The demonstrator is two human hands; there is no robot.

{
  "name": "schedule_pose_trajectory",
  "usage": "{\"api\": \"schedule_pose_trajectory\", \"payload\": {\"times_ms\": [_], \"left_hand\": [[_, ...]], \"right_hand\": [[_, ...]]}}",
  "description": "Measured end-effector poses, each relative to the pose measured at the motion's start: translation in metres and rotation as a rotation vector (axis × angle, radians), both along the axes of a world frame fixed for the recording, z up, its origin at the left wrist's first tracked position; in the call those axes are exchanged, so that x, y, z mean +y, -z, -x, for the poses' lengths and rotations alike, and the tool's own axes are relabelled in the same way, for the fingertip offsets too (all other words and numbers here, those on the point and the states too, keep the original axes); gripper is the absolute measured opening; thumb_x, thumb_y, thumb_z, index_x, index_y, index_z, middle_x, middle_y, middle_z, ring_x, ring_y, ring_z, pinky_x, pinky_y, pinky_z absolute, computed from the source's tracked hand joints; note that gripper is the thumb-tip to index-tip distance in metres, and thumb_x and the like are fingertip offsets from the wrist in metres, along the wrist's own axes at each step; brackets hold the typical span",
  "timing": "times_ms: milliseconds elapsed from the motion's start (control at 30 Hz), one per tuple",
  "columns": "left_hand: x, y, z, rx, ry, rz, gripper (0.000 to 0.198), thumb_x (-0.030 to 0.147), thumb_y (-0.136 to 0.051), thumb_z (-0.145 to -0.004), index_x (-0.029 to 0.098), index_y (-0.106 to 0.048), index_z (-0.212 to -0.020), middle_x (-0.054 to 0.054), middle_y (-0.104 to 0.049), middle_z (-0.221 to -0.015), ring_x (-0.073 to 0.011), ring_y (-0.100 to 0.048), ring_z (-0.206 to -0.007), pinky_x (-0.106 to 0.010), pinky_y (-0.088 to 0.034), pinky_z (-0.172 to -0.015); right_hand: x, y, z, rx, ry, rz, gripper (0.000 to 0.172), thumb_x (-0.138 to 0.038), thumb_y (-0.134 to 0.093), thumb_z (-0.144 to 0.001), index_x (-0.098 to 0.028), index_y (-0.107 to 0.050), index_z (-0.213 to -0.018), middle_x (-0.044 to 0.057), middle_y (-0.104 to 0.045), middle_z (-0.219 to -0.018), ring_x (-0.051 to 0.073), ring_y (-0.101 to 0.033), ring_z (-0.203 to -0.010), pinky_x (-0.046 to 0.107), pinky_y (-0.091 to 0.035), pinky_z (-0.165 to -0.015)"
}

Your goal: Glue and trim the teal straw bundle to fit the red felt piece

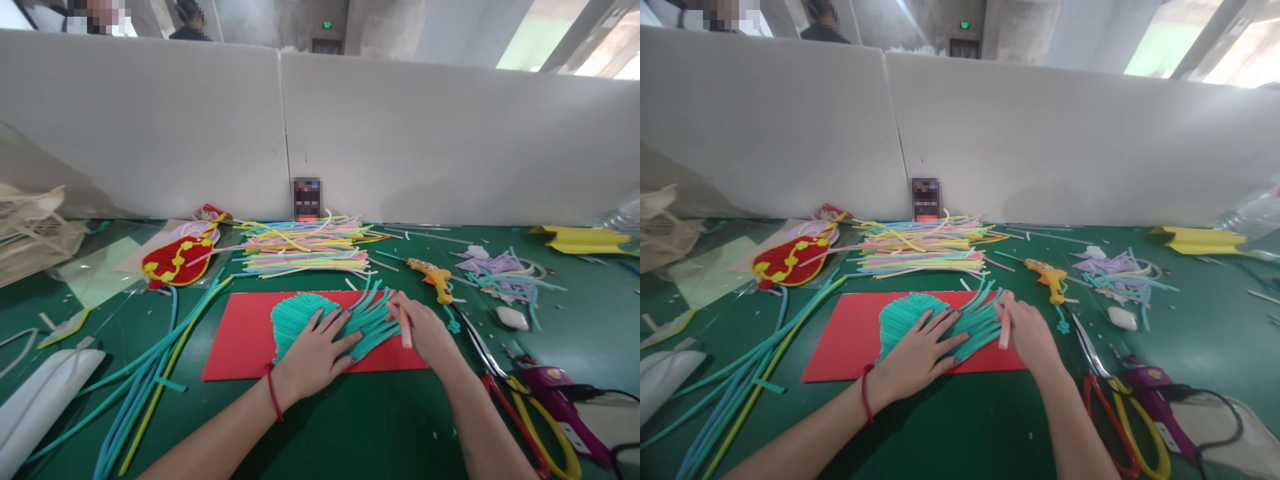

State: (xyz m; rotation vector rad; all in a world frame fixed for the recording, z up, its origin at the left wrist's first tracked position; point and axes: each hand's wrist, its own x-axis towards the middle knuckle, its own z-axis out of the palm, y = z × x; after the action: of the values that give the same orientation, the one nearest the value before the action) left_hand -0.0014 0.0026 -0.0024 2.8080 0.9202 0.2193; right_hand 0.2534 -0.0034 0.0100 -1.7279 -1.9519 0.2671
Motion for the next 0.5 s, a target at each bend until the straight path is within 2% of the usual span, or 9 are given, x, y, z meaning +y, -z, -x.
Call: {"api": "schedule_pose_trajectory", "payload": {"times_ms": [100,167,233,367,433,500], "left_hand": [[0.000,0.001,0.000,-0.012,0.001,-0.035,0.044,0.048,-0.026,-0.097,0.037,-0.039,-0.137,-0.002,-0.029,-0.152,-0.0228,-0.023,-0.140,-0.047,-0.019,-0.111],[0.000,0.002,0.000,-0.017,0.000,-0.044,0.044,0.048,-0.027,-0.097,0.036,-0.039,-0.137,-0.002,-0.029,-0.152,-0.0226,-0.023,-0.140,-0.047,-0.019,-0.111],[-0.001,0.002,0.000,-0.018,0.000,-0.042,0.045,0.048,-0.027,-0.097,0.035,-0.039,-0.138,-0.003,-0.029,-0.152,-0.0228,-0.023,-0.140,-0.046,-0.019,-0.111],[-0.001,0.002,0.000,-0.014,-0.004,-0.032,0.047,0.049,-0.028,-0.096,0.034,-0.036,-0.140,-0.004,-0.030,-0.151,-0.0253,-0.024,-0.139,-0.048,-0.019,-0.111],[-0.001,0.001,0.000,-0.014,-0.007,-0.026,0.047,0.050,-0.027,-0.096,0.034,-0.035,-0.140,-0.004,-0.029,-0.152,-0.0254,-0.023,-0.140,-0.049,-0.019,-0.111],[-0.001,0.001,0.000,-0.012,-0.007,-0.015,0.047,0.050,-0.026,-0.097,0.034,-0.036,-0.139,-0.004,-0.028,-0.152,-0.0246,-0.023,-0.140,-0.048,-0.019,-0.111]], "right_hand": [[0.000,-0.001,-0.013,0.021,0.197,-0.087,0.026,-0.042,-0.040,-0.092,-0.024,-0.057,-0.083,0.003,-0.066,-0.067,0.020,-0.063,-0.063,0.029,-0.044,-0.060],[-0.001,-0.004,-0.008,0.082,0.232,-0.127,0.026,-0.043,-0.041,-0.091,-0.024,-0.056,-0.082,0.004,-0.068,-0.068,0.020,-0.064,-0.063,0.028,-0.044,-0.059],[-0.002,-0.007,0.007,0.167,0.143,-0.100,0.026,-0.044,-0.041,-0.091,-0.024,-0.055,-0.081,0.005,-0.070,-0.070,0.019,-0.065,-0.065,0.027,-0.046,-0.060],[-0.003,-0.006,0.028,0.252,-0.142,0.100,0.025,-0.043,-0.040,-0.092,-0.025,-0.056,-0.083,0.005,-0.072,-0.077,0.020,-0.067,-0.073,0.029,-0.049,-0.070],[-0.002,-0.004,0.020,0.240,-0.125,0.160,0.024,-0.043,-0.040,-0.092,-0.025,-0.056,-0.086,0.004,-0.072,-0.076,0.021,-0.067,-0.074,0.031,-0.049,-0.071],[-0.001,-0.002,0.001,0.172,0.016,0.127,0.024,-0.044,-0.041,-0.090,-0.025,-0.055,-0.088,0.004,-0.071,-0.075,0.022,-0.067,-0.071,0.031,-0.049,-0.067]]}}
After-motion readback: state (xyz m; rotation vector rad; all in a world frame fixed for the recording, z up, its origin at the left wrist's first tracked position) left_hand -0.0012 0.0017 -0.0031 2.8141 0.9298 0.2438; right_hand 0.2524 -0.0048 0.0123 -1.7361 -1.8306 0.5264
